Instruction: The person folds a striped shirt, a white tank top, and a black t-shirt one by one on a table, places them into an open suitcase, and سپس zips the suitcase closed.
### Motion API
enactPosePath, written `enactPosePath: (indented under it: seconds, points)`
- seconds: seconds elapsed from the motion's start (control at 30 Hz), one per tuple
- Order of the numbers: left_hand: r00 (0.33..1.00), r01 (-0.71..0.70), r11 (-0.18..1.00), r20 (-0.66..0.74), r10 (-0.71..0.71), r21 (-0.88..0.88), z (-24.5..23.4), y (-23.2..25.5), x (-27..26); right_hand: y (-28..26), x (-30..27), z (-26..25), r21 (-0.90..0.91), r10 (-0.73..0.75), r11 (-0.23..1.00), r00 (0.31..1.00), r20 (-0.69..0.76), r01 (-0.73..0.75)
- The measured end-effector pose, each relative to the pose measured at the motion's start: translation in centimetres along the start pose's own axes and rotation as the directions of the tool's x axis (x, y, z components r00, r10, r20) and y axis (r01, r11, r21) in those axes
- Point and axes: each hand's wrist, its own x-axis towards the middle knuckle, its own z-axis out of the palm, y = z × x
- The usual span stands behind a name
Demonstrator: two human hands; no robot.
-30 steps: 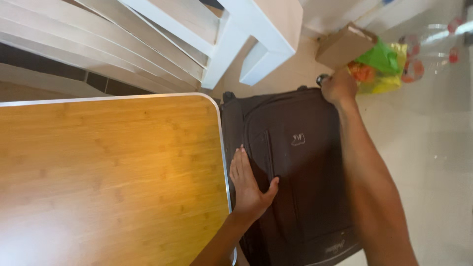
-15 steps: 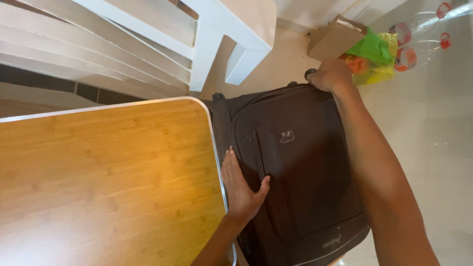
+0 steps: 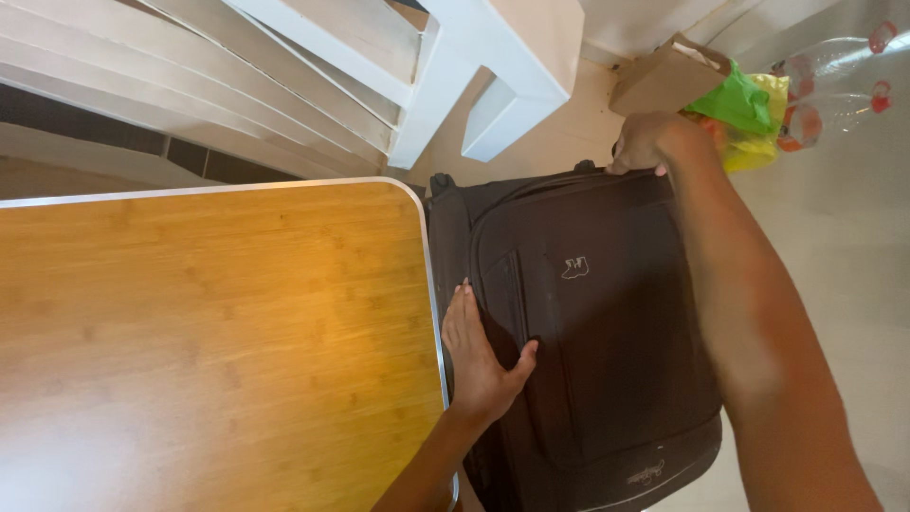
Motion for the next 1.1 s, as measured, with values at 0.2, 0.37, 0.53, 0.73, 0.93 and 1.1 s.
enactPosePath:
  seconds: [0.2, 0.37, 0.53, 0.73, 0.93, 1.1]
  points:
    - [1.0, -0.002, 1.0, -0.016, 0.002, 0.001, 0.0, 0.2, 0.4, -0.3, 0.4, 3.7, -0.203, -0.151, 0.977, 0.882, -0.446, 0.064]
    - [0.999, 0.042, 0.999, 0.024, -0.042, -0.017, -0.4, 0.6, 0.3, -2.9, -2.2, 4.9, 0.032, 0.046, 0.999, 0.734, -0.678, -0.033]
    - [1.0, 0.018, 1.0, 0.02, -0.018, -0.003, -0.3, 0.7, 0.3, -5.7, -5.6, 3.6, 0.269, -0.125, 0.874, 0.722, -0.68, 0.405]
    - [0.996, -0.078, 0.997, -0.045, 0.079, 0.028, 0.0, -0.1, -0.1, -18.0, -11.4, 4.1, -0.009, -0.367, 0.801, 0.48, -0.797, 0.599]
    - [0.998, -0.03, 0.999, -0.053, 0.031, 0.012, 0.1, 0.4, 0.1, -20.3, -14.5, 2.4, 0.022, -0.484, 0.695, 0.49, -0.725, 0.719]
    - [0.995, -0.087, 0.996, -0.059, 0.086, -0.019, -0.1, 0.0, -0.1, -23.8, -19.8, 6.1, -0.412, -0.631, 0.749, 0.369, -0.682, 0.52]
